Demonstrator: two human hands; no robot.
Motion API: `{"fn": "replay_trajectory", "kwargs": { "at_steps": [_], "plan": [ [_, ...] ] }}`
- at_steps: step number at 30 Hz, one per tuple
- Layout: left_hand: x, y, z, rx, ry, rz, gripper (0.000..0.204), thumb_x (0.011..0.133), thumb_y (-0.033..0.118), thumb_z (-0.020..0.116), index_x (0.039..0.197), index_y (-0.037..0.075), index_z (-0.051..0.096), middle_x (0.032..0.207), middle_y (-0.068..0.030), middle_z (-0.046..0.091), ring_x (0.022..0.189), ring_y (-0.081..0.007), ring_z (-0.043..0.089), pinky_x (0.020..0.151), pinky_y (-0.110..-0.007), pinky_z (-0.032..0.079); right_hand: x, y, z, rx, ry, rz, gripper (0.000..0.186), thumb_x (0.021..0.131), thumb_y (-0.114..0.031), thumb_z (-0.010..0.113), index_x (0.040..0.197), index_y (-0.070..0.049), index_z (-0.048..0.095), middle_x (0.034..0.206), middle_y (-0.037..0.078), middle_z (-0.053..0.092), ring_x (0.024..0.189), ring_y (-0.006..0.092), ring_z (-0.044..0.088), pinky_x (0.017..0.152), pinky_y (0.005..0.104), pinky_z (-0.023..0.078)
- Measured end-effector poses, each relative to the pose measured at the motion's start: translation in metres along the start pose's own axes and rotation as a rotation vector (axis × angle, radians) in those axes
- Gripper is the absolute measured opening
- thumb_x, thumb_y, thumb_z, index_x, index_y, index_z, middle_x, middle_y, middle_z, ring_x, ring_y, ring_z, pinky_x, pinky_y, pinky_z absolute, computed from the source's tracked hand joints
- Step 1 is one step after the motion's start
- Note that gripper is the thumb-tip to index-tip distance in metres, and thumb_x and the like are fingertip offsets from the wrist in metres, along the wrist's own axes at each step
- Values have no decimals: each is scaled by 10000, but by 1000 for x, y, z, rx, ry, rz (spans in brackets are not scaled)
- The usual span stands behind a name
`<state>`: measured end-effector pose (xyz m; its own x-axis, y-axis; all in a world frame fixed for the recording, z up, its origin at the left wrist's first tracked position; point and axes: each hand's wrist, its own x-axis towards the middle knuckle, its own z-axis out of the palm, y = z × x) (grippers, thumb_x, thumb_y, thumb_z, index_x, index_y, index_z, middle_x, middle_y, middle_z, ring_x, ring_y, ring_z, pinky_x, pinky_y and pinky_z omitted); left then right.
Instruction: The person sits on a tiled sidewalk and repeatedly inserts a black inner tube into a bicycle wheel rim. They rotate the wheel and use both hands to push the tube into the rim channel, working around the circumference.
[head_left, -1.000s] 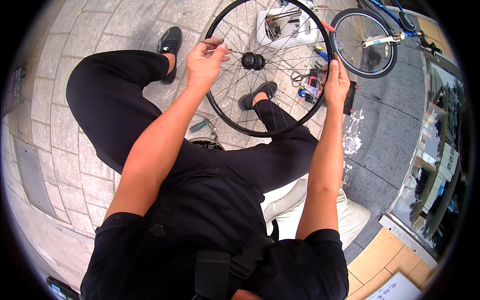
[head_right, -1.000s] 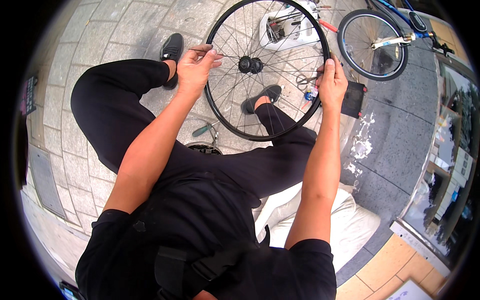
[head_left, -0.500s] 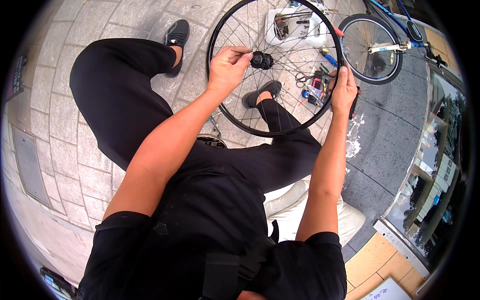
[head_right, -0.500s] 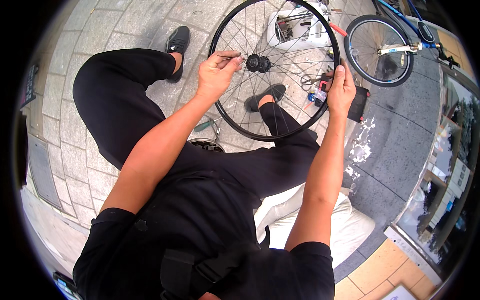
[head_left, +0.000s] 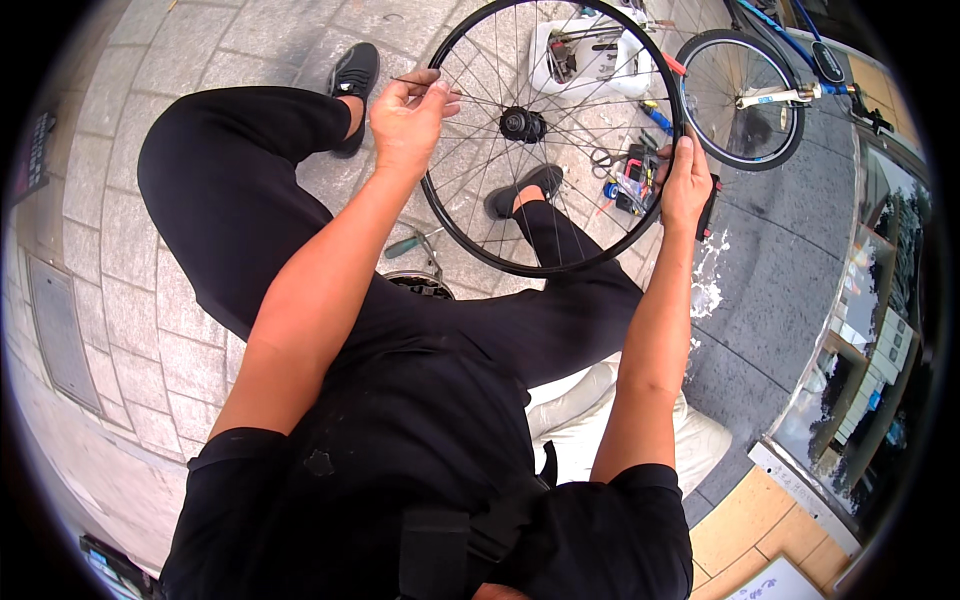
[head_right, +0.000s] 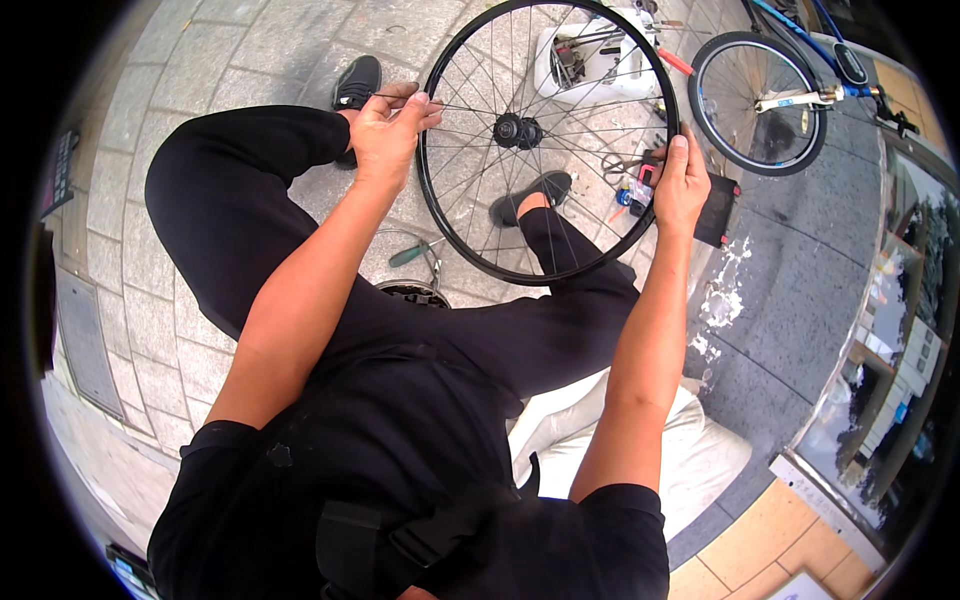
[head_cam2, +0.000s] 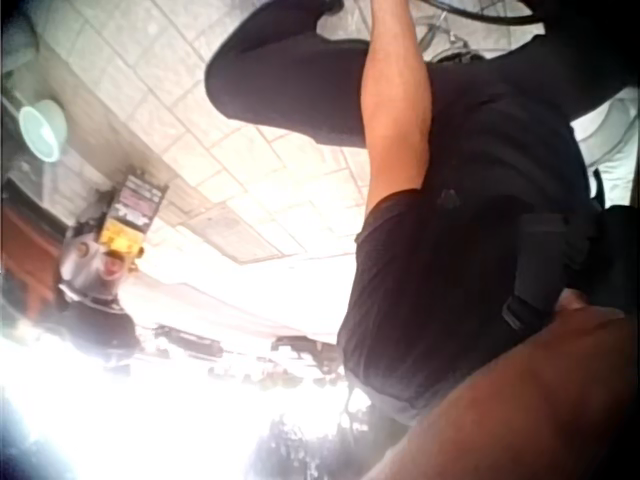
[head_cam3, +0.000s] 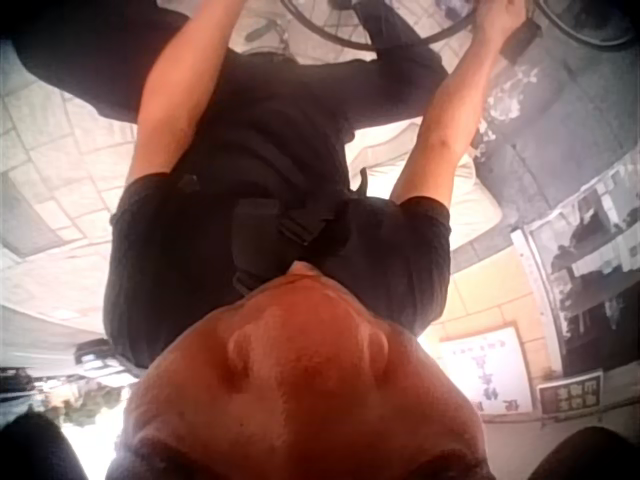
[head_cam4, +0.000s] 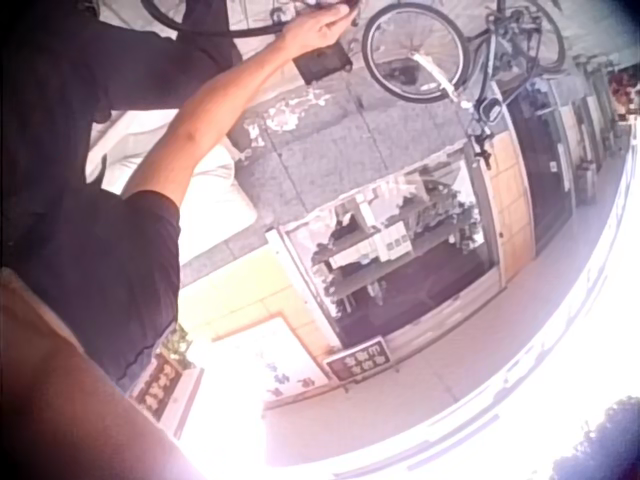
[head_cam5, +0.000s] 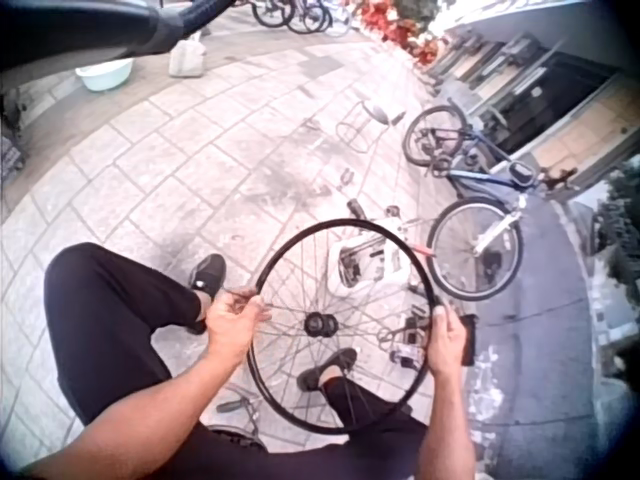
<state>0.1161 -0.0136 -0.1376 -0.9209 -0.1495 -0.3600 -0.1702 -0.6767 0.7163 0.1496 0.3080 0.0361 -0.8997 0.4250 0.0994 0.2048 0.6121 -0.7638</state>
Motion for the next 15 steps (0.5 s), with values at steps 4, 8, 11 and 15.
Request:
{"fn": "replay_trajectory", "kwargs": {
  "at_steps": [4,8,11,15],
  "plan": [
    [-2,-7,-1,30,-16,-7,191,987,-7,666,1150,-94,618,1046,-174,698,918,-231,753,770,-324,663,0,1,0,6,0,12,428,1104,-278,570,1422,5,616,822,28,662,564,44,504,495,220,393],
    [-4,-7,2,60,-44,-16,201,986,-3,679,1153,-96,615,1077,-180,683,951,-266,752,809,-359,666,2,4,-1,-7,8,9,422,1105,-276,569,1417,4,621,822,27,665,561,43,501,491,218,391],
    [-7,-10,3,70,-59,-28,209,987,-1,685,1160,-97,620,1095,-184,684,971,-283,753,826,-378,668,4,9,-5,-50,-18,12,418,1115,-319,526,1435,-65,617,859,17,649,561,56,510,450,238,421],
    [-13,-17,7,60,-94,-19,211,985,2,690,1168,-93,642,1081,-174,715,981,-261,756,827,-367,665,5,7,-3,-24,-22,-12,415,1113,-307,538,1420,-41,624,847,21,656,564,52,510,467,229,413]
  ]
}}
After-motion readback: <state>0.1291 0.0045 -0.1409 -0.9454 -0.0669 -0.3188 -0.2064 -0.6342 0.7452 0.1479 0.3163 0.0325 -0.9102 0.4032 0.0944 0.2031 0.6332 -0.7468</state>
